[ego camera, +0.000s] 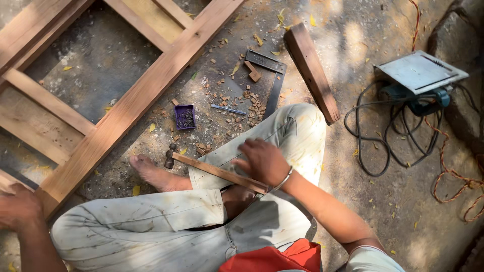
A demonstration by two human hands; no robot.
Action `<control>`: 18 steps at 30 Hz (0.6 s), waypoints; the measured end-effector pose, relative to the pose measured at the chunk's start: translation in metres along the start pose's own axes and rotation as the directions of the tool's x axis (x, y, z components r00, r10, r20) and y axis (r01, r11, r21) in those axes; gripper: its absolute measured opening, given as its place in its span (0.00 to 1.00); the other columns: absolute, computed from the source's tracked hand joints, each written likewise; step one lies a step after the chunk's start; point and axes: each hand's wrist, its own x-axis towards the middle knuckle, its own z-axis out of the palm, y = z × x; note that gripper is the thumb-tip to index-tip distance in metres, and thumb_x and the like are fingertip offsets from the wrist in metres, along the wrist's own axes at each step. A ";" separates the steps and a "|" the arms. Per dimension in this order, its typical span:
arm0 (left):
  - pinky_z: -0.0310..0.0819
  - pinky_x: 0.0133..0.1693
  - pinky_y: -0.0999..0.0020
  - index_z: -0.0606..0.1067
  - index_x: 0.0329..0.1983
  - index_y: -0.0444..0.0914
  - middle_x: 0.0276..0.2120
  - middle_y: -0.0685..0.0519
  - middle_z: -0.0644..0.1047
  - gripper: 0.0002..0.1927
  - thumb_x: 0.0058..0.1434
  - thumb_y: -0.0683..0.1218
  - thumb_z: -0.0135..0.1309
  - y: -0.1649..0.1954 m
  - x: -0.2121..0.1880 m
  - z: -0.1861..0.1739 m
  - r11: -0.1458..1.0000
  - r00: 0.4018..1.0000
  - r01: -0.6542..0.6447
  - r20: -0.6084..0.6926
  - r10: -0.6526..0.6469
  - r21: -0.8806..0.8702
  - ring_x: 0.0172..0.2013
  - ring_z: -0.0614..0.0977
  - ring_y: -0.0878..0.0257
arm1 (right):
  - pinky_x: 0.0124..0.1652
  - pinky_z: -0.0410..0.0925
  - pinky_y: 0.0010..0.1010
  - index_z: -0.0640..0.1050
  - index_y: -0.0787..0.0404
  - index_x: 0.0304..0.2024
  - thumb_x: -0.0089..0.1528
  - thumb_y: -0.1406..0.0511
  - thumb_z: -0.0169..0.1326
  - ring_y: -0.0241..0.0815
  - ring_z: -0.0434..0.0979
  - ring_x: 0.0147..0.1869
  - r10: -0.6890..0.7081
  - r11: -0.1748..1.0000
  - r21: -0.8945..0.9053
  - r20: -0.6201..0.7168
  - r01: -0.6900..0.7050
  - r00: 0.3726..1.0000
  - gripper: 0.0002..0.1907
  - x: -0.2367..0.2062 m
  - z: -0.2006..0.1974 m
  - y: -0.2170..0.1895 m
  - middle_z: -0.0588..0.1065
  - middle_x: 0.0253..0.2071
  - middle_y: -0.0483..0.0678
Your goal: The person assembles a wooden frame by placing slats into a rectangular frame and securing them with nails using a hammer. They use a square tool to check alignment and repeatedly hammer nails into the wood.
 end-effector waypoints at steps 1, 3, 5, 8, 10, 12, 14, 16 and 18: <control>0.67 0.61 0.46 0.68 0.62 0.33 0.67 0.38 0.60 0.22 0.70 0.48 0.54 0.002 -0.008 -0.002 0.994 0.993 -0.099 -0.068 0.096 -0.040 0.62 0.69 0.41 | 0.41 0.71 0.44 0.78 0.65 0.44 0.63 0.54 0.58 0.56 0.76 0.43 0.029 0.999 -0.032 -0.135 -0.033 0.990 0.19 0.003 -0.013 0.014 0.76 0.40 0.55; 0.66 0.65 0.46 0.68 0.62 0.32 0.71 0.37 0.56 0.21 0.70 0.45 0.55 0.005 -0.023 -0.007 0.941 0.926 -0.323 -0.241 0.291 -0.103 0.66 0.67 0.40 | 0.41 0.70 0.46 0.78 0.64 0.48 0.65 0.53 0.58 0.58 0.76 0.44 0.171 0.982 -0.061 -0.154 -0.182 0.973 0.21 0.017 -0.037 0.053 0.76 0.40 0.55; 0.64 0.68 0.46 0.68 0.62 0.31 0.75 0.35 0.53 0.21 0.69 0.42 0.56 0.017 -0.036 -0.011 0.834 0.794 -0.532 -0.426 0.434 -0.143 0.69 0.65 0.40 | 0.48 0.71 0.47 0.77 0.64 0.45 0.68 0.51 0.57 0.57 0.76 0.48 0.235 0.942 -0.214 -0.129 -0.258 0.963 0.22 0.045 -0.047 0.094 0.75 0.43 0.56; 0.63 0.74 0.45 0.68 0.61 0.31 0.78 0.36 0.50 0.19 0.71 0.40 0.58 0.049 -0.051 -0.010 0.777 0.749 -0.597 -0.486 0.450 -0.200 0.74 0.62 0.39 | 0.52 0.69 0.48 0.77 0.66 0.48 0.65 0.51 0.58 0.60 0.75 0.55 0.350 0.895 -0.316 0.062 -0.314 0.935 0.24 0.097 -0.046 0.153 0.75 0.51 0.59; 0.63 0.69 0.44 0.67 0.66 0.30 0.76 0.36 0.52 0.23 0.69 0.39 0.56 0.063 -0.060 -0.011 0.798 0.786 -0.568 -0.419 0.455 -0.199 0.72 0.65 0.40 | 0.55 0.69 0.46 0.76 0.66 0.51 0.63 0.50 0.60 0.61 0.74 0.58 0.372 0.865 -0.426 0.187 -0.266 0.909 0.27 0.128 -0.041 0.181 0.74 0.54 0.61; 0.62 0.67 0.44 0.69 0.65 0.30 0.77 0.37 0.54 0.23 0.69 0.41 0.59 0.065 -0.066 -0.015 0.810 0.767 -0.573 -0.428 0.477 -0.125 0.72 0.64 0.38 | 0.54 0.70 0.48 0.75 0.66 0.54 0.62 0.51 0.61 0.62 0.73 0.60 0.381 0.841 -0.468 0.160 -0.270 0.911 0.28 0.150 -0.038 0.201 0.73 0.56 0.61; 0.62 0.67 0.45 0.69 0.63 0.30 0.76 0.38 0.56 0.23 0.69 0.42 0.61 0.061 -0.067 -0.017 0.802 0.749 -0.581 -0.476 0.461 -0.137 0.72 0.64 0.38 | 0.51 0.72 0.50 0.74 0.67 0.56 0.61 0.55 0.61 0.62 0.73 0.61 0.402 0.819 -0.470 0.060 -0.329 0.914 0.28 0.166 -0.036 0.212 0.72 0.58 0.60; 0.63 0.69 0.48 0.70 0.61 0.30 0.72 0.37 0.57 0.21 0.69 0.41 0.61 0.054 -0.062 -0.015 0.772 0.720 -0.602 -0.556 0.415 -0.203 0.72 0.65 0.37 | 0.51 0.72 0.50 0.74 0.68 0.57 0.64 0.56 0.58 0.64 0.73 0.60 0.415 0.821 -0.473 0.112 -0.319 0.903 0.26 0.178 -0.036 0.215 0.71 0.59 0.61; 0.68 0.68 0.53 0.70 0.60 0.30 0.72 0.38 0.60 0.19 0.70 0.42 0.59 0.052 -0.052 -0.011 0.724 0.792 -0.543 -0.547 0.272 -0.426 0.67 0.72 0.42 | 0.52 0.72 0.50 0.74 0.67 0.58 0.68 0.58 0.54 0.65 0.73 0.61 0.411 0.812 -0.503 0.136 -0.295 0.901 0.22 0.177 -0.030 0.212 0.72 0.61 0.61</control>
